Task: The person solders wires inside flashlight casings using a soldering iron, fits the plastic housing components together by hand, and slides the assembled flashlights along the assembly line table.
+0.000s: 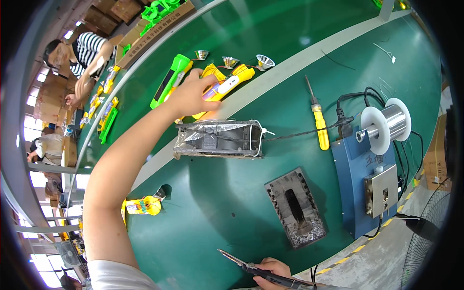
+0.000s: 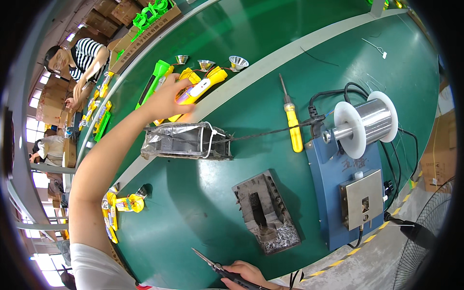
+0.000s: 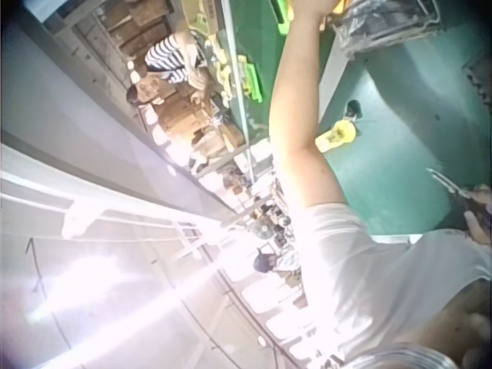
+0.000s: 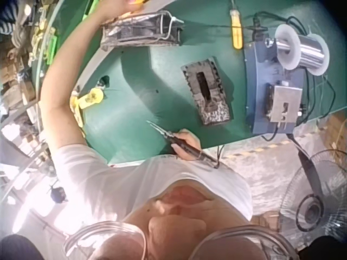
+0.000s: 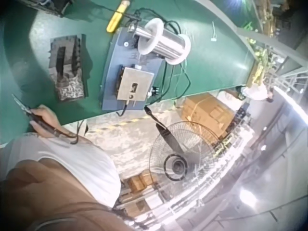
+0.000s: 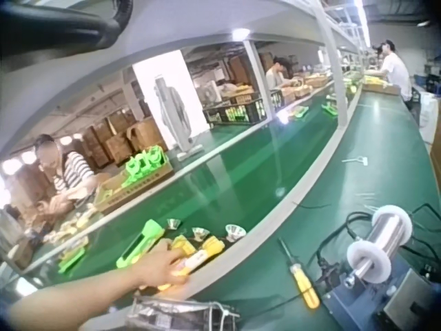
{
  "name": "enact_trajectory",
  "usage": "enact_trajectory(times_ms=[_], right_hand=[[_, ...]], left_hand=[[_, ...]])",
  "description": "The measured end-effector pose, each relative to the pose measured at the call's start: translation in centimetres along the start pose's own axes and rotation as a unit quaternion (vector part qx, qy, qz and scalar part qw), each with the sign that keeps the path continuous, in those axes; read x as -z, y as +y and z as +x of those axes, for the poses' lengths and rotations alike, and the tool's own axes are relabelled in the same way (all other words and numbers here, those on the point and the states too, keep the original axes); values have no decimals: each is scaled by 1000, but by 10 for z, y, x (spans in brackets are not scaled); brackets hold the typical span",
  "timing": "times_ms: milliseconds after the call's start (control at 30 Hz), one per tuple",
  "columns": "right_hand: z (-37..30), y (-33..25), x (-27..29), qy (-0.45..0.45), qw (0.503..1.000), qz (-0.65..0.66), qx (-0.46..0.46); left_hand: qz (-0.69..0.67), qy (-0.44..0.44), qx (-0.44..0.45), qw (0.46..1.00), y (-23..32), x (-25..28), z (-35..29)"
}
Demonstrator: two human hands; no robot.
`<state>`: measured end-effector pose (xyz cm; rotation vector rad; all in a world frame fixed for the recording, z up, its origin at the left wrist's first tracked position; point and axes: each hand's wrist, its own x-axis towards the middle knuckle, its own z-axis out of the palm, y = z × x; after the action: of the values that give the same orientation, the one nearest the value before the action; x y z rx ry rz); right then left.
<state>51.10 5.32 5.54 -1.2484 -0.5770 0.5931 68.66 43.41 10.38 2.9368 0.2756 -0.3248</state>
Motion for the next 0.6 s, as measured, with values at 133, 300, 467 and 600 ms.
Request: enact_trajectory(times_ms=[133, 300, 467, 600], right_hand=[[5, -1, -2, 6, 1000, 26, 8], [0, 2, -4, 9, 1000, 17, 1], [3, 0, -3, 5, 1000, 15, 5], [0, -2, -1, 3, 1000, 11, -5]], left_hand=[[-22, -12, -19, 1000, -24, 2, 3], [-38, -97, 24, 994, -31, 12, -8], [-38, -92, 38, 994, -40, 16, -27], [-69, -103, 91, 988, -37, 35, -43]])
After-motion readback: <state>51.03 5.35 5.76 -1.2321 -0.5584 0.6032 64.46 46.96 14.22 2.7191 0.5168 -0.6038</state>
